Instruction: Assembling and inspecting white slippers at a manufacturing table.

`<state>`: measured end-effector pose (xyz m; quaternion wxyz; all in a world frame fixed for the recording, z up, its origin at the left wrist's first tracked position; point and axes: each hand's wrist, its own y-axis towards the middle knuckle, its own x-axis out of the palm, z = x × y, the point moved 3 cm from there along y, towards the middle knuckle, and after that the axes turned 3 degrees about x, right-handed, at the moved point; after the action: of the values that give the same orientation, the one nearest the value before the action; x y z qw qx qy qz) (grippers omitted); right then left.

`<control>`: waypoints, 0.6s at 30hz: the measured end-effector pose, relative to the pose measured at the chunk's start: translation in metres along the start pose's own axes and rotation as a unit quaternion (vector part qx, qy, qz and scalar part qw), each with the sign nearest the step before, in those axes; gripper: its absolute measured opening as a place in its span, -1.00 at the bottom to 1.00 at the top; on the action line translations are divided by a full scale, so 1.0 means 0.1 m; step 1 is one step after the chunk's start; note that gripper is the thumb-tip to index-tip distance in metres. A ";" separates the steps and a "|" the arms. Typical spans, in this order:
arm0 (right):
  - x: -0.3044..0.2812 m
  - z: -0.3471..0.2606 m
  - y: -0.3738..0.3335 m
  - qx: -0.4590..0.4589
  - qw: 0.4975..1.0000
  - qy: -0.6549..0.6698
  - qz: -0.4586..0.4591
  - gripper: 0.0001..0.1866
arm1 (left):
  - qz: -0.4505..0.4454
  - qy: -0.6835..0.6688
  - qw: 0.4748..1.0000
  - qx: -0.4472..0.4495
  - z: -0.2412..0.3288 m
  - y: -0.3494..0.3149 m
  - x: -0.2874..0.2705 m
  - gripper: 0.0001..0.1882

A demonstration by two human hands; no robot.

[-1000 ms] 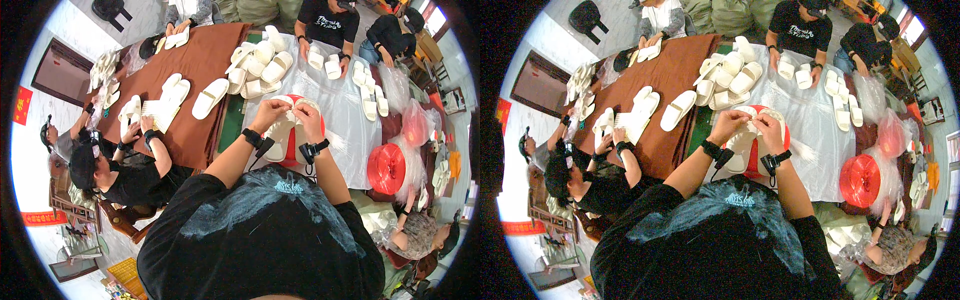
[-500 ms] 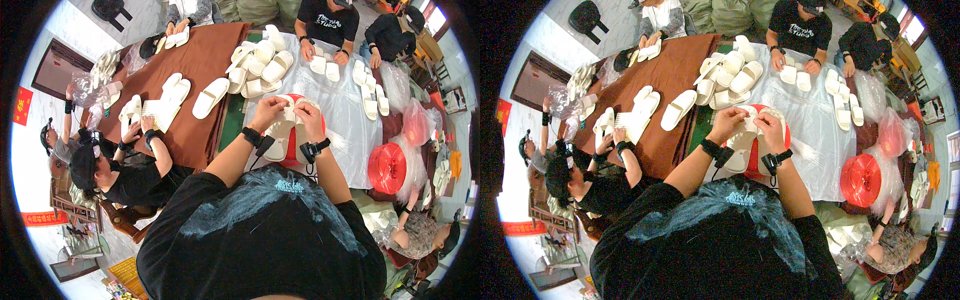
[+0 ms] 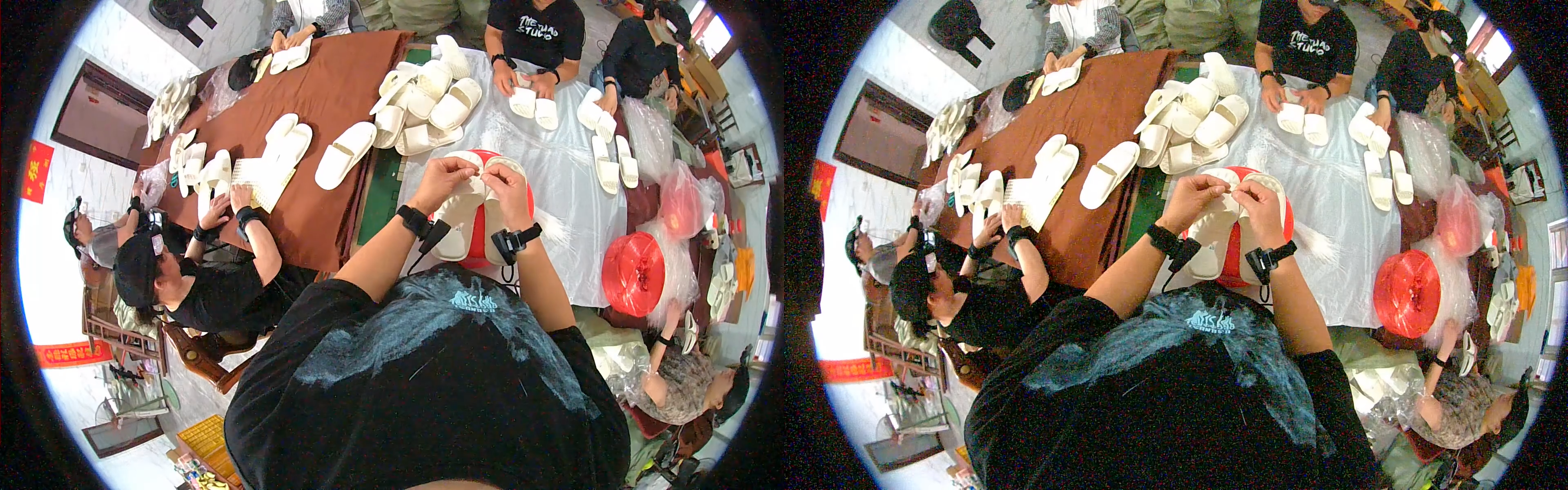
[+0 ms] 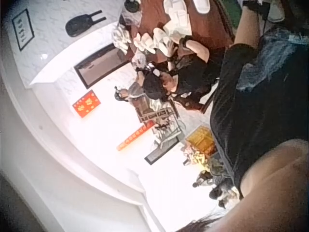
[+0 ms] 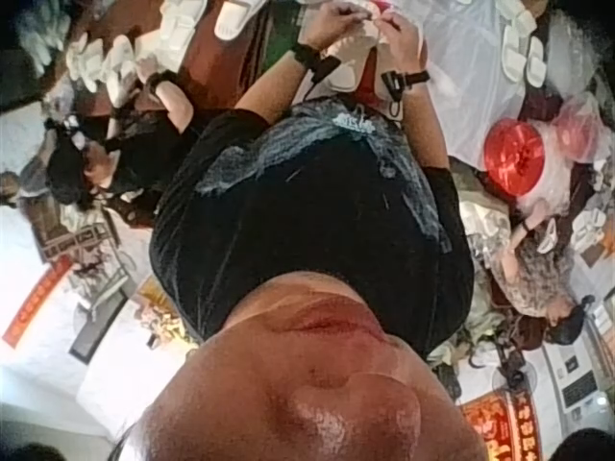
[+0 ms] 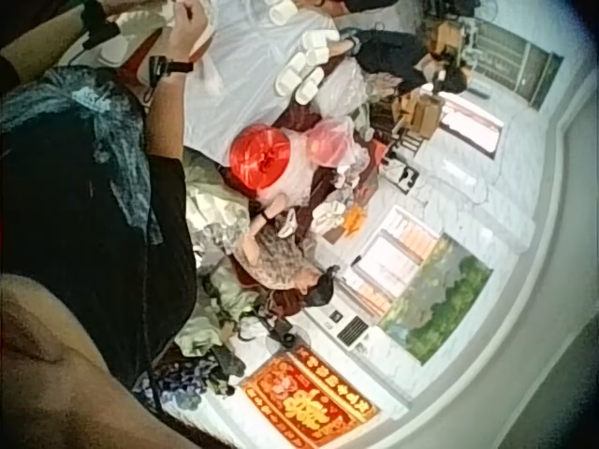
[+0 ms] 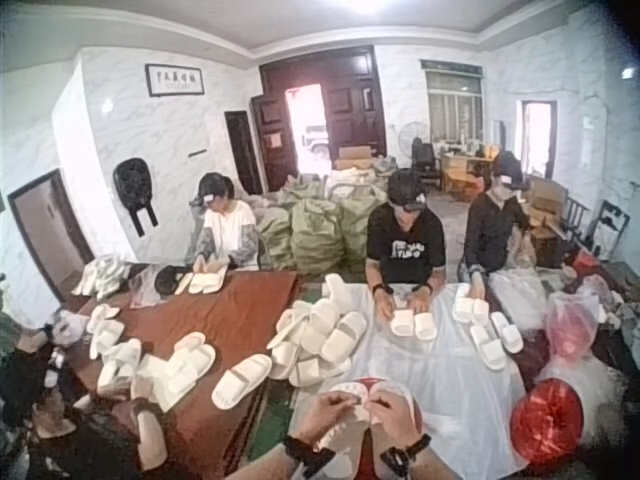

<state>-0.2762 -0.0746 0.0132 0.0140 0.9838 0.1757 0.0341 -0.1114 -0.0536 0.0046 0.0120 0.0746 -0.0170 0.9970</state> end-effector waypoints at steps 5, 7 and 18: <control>0.00 0.03 0.01 -0.004 1.000 0.010 -0.009 -0.89 | -0.011 -0.008 1.000 -0.008 -0.01 0.00 0.01 -0.87; -0.01 0.05 0.02 -0.011 1.000 -0.009 -0.010 -0.89 | -0.011 0.013 1.000 -0.013 0.06 -0.01 0.02 -0.87; 0.00 0.02 0.01 -0.011 0.999 -0.030 -0.014 -0.91 | -0.019 0.040 0.999 -0.002 0.05 -0.02 0.06 -0.88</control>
<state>-0.2758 -0.0761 0.0112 0.0306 0.9815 0.1888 0.0063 -0.1163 -0.0515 0.0104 0.0315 0.0346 -0.0172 0.9988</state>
